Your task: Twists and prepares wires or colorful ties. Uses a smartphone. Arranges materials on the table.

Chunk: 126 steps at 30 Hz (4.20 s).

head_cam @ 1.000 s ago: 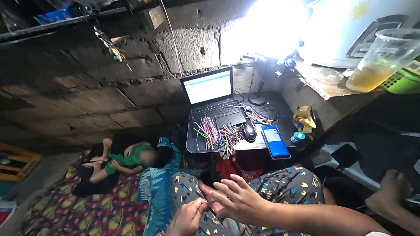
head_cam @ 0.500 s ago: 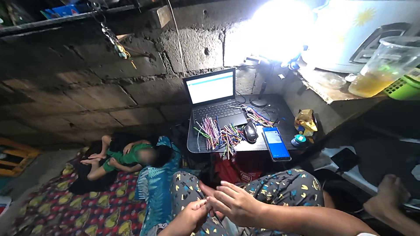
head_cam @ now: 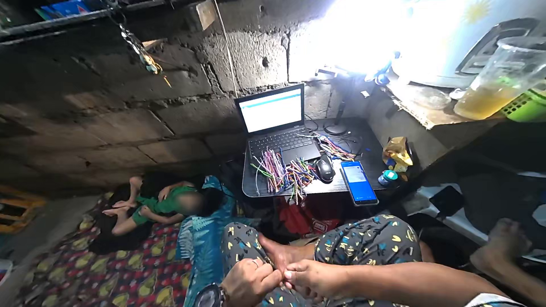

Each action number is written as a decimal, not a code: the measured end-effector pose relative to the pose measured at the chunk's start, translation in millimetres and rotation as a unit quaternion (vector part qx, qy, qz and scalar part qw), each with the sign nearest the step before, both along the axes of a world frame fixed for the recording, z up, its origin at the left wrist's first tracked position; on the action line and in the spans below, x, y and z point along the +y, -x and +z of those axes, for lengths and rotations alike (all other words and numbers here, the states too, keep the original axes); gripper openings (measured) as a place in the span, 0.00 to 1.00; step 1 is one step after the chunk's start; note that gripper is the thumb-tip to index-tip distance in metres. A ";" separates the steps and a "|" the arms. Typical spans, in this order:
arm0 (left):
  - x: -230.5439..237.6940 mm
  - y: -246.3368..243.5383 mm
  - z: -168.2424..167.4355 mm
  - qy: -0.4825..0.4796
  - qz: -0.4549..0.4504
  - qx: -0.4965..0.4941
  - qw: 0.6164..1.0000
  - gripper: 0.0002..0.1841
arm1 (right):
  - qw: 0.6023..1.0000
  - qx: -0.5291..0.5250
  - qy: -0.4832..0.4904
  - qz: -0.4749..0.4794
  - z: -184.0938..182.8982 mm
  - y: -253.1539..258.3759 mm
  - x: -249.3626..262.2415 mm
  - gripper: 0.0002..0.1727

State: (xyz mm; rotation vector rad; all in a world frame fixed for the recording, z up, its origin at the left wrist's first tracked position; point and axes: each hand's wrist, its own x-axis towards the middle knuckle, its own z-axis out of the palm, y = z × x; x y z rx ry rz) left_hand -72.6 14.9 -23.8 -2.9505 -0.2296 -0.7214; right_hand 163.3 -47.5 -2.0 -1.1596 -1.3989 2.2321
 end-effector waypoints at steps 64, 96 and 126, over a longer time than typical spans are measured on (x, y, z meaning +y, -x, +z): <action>169.0 -135.4 -30.6 0.521 0.221 -0.337 0.753 0.13 | 0.821 -0.144 -0.374 -0.406 -19.1 -65.3 203.4 0.24; 187.0 -53.5 -27.0 0.667 0.260 -0.473 0.514 0.13 | 0.808 -0.352 -0.321 -0.346 -15.9 -4.6 270.1 0.18; 181.6 -81.1 -20.5 0.757 0.135 -0.540 0.344 0.11 | 0.625 -0.274 -0.499 -0.534 -37.2 -119.9 195.3 0.22</action>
